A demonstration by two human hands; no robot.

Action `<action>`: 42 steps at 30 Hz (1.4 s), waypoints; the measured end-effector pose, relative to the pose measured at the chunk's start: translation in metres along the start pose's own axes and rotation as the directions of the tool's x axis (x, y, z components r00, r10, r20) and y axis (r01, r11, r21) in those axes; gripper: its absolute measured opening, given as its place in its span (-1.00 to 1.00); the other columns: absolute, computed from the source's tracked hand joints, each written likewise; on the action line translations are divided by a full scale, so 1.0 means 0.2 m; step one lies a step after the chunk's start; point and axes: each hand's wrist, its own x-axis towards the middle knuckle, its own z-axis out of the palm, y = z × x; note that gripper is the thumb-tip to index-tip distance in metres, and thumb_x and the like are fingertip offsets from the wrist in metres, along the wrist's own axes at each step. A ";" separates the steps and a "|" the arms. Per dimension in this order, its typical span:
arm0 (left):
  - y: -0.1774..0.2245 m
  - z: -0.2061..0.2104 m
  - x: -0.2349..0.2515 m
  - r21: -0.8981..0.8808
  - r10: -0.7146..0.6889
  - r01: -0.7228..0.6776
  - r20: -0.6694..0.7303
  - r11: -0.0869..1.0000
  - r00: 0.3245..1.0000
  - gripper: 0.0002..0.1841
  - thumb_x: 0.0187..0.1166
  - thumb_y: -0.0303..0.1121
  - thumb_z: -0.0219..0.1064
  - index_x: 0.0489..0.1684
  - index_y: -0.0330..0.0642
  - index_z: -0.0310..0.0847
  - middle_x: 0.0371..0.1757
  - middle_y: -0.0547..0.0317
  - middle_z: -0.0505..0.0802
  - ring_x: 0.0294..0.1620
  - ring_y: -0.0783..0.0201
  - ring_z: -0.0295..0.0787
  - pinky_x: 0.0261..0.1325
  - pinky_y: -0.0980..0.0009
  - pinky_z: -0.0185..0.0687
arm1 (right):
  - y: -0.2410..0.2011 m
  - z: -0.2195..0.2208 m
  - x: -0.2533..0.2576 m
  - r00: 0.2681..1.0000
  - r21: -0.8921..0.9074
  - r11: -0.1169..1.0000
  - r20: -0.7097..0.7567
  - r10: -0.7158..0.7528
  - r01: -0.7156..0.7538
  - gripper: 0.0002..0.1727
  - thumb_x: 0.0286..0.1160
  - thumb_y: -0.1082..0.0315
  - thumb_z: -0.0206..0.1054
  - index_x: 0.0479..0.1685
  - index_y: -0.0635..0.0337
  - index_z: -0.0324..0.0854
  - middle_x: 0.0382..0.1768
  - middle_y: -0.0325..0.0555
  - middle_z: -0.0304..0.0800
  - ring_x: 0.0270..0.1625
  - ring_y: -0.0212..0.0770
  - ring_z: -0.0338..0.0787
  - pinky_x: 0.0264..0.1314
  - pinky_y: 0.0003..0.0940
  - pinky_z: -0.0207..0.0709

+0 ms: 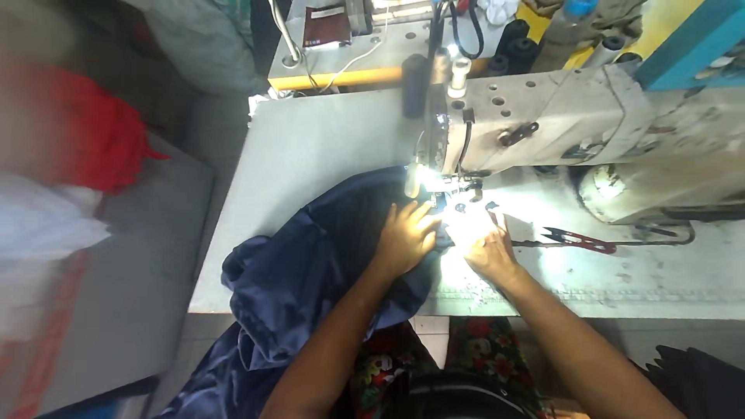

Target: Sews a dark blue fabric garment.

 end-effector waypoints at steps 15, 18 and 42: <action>-0.02 -0.24 -0.10 0.108 0.275 -0.293 0.153 0.950 0.949 -0.75 0.56 -0.23 0.41 0.11 0.04 0.89 0.12 -0.04 0.86 0.23 -0.08 0.80 0.43 -0.28 0.45 | 0.03 0.00 -0.02 0.985 0.182 0.970 0.034 -0.171 0.162 -0.61 0.52 0.44 0.19 0.22 0.14 0.82 0.27 0.01 0.87 0.33 0.12 0.82 0.41 0.10 0.57; 0.00 -0.24 -0.09 0.129 0.234 -0.264 0.207 0.956 0.950 -0.75 0.49 -0.22 0.49 -0.02 -0.13 0.87 -0.03 -0.10 0.88 0.09 -0.14 0.83 0.20 -0.20 0.60 | 0.01 -0.01 -0.03 0.993 0.200 0.974 0.034 -0.113 0.104 -0.62 0.48 0.44 0.21 0.22 0.26 0.78 0.28 0.12 0.83 0.32 0.17 0.80 0.42 0.11 0.55; -0.17 -0.30 -0.04 0.096 0.027 -0.048 0.213 0.994 0.977 -0.72 0.68 -0.29 0.33 0.16 -0.24 0.80 0.26 -0.30 0.77 0.33 -0.31 0.70 0.33 -0.25 0.54 | -0.30 -0.03 -0.26 0.979 0.233 0.952 -0.072 -0.189 0.201 -0.78 0.51 0.25 0.39 -0.22 0.21 0.87 -0.19 0.03 0.90 -0.10 0.05 0.89 -0.14 -0.08 0.72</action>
